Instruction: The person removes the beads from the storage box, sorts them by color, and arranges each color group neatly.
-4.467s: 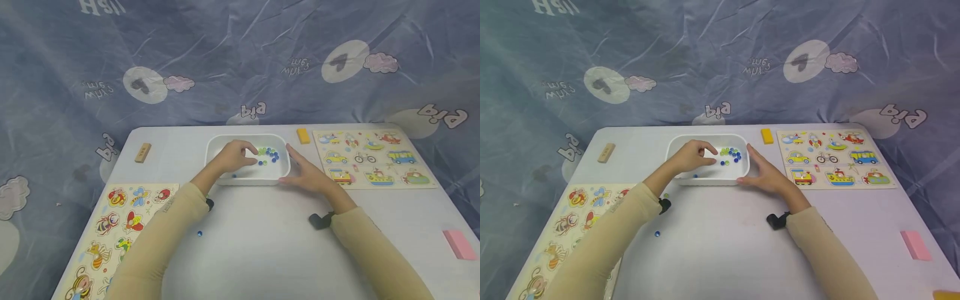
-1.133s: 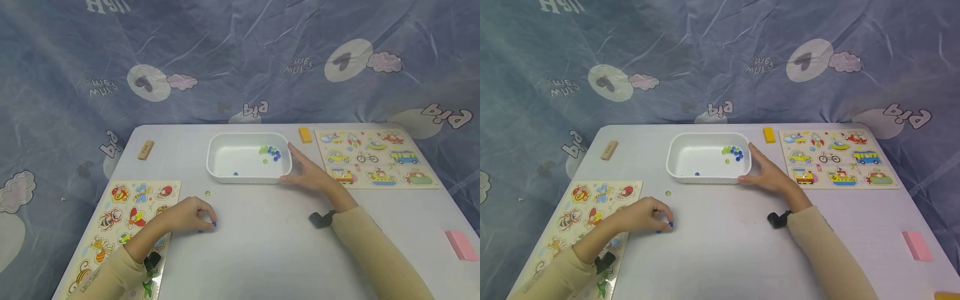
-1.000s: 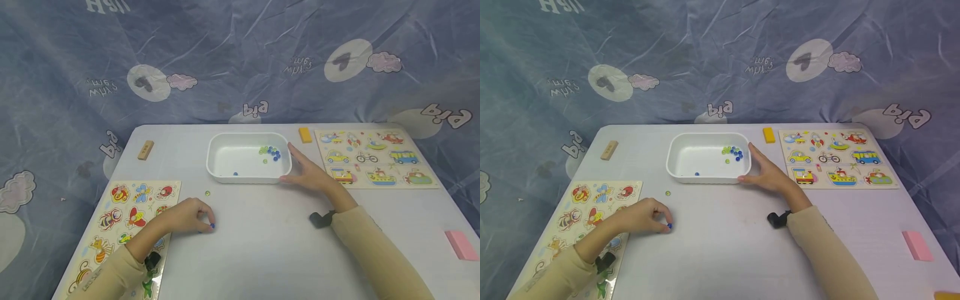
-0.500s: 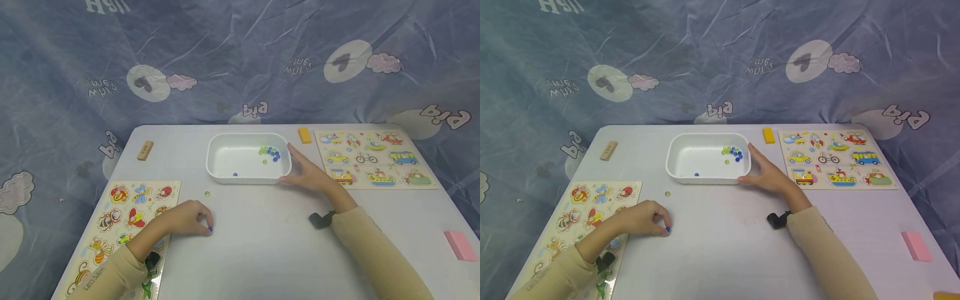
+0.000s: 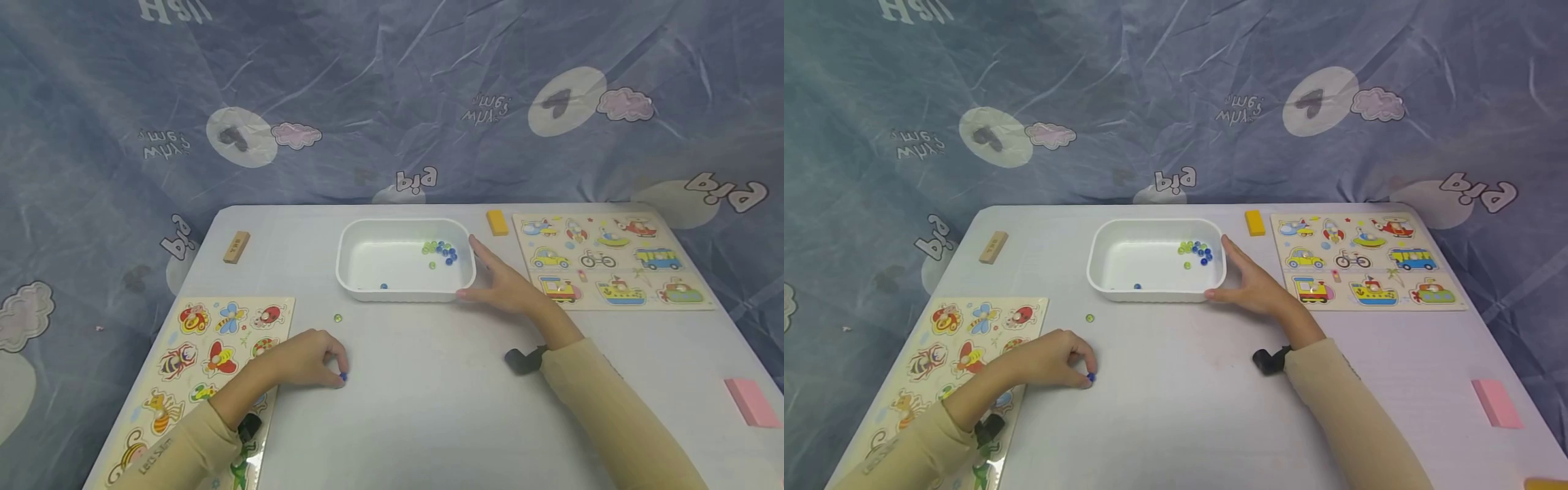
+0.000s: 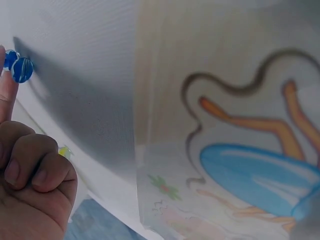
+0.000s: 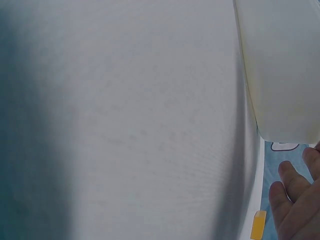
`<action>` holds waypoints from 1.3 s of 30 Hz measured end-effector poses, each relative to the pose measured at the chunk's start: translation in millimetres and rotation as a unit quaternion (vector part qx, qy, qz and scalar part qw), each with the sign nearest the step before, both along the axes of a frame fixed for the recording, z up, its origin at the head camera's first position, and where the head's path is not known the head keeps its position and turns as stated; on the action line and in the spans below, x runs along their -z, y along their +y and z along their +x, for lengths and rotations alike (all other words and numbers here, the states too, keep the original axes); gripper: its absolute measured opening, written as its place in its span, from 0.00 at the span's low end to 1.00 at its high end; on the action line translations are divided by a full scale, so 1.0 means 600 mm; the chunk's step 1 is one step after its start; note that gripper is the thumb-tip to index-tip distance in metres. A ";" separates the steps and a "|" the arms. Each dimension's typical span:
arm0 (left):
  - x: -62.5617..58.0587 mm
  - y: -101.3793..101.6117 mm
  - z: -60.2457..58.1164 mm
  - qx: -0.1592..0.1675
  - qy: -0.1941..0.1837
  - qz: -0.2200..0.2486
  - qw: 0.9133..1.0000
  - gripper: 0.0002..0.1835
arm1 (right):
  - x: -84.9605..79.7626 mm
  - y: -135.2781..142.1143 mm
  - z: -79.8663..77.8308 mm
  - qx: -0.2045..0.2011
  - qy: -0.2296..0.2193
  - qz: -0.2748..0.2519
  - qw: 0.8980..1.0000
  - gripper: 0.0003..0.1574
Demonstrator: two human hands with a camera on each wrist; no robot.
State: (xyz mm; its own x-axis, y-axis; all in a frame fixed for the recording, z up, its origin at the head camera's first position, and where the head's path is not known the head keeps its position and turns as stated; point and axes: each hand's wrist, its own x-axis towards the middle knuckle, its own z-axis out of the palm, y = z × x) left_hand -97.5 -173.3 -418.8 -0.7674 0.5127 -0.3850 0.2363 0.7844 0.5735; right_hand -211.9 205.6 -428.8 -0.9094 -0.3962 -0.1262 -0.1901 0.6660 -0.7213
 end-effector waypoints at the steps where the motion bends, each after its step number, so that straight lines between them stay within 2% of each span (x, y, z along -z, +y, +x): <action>1: 0.000 0.000 0.000 0.000 0.000 -0.001 1.000 0.06 | 0.000 0.000 0.000 0.000 0.001 0.000 1.000 0.70; 15: -0.012 0.003 0.000 -0.002 0.006 -0.006 1.000 0.08 | -0.002 0.002 0.002 -0.004 0.000 -0.002 1.000 0.72; 21: -0.036 0.002 -0.011 -0.005 0.019 0.003 1.000 0.09 | -0.002 0.002 0.002 -0.003 -0.001 -0.005 1.000 0.71; 24: -0.055 0.002 -0.021 -0.015 0.025 0.009 1.000 0.09 | -0.001 0.002 0.002 -0.006 -0.002 -0.009 1.000 0.70; 31: -0.096 0.004 -0.057 -0.025 0.065 0.039 0.997 0.08 | -0.002 0.002 0.002 -0.003 -0.004 -0.011 1.000 0.70; 35: -0.104 0.011 -0.080 -0.032 0.097 0.056 0.993 0.08 | -0.002 0.002 0.002 -0.003 -0.007 -0.012 1.000 0.71; 39: -0.101 0.021 -0.106 -0.051 0.125 0.062 0.989 0.08 | -0.001 0.002 0.002 -0.004 -0.005 -0.014 1.000 0.71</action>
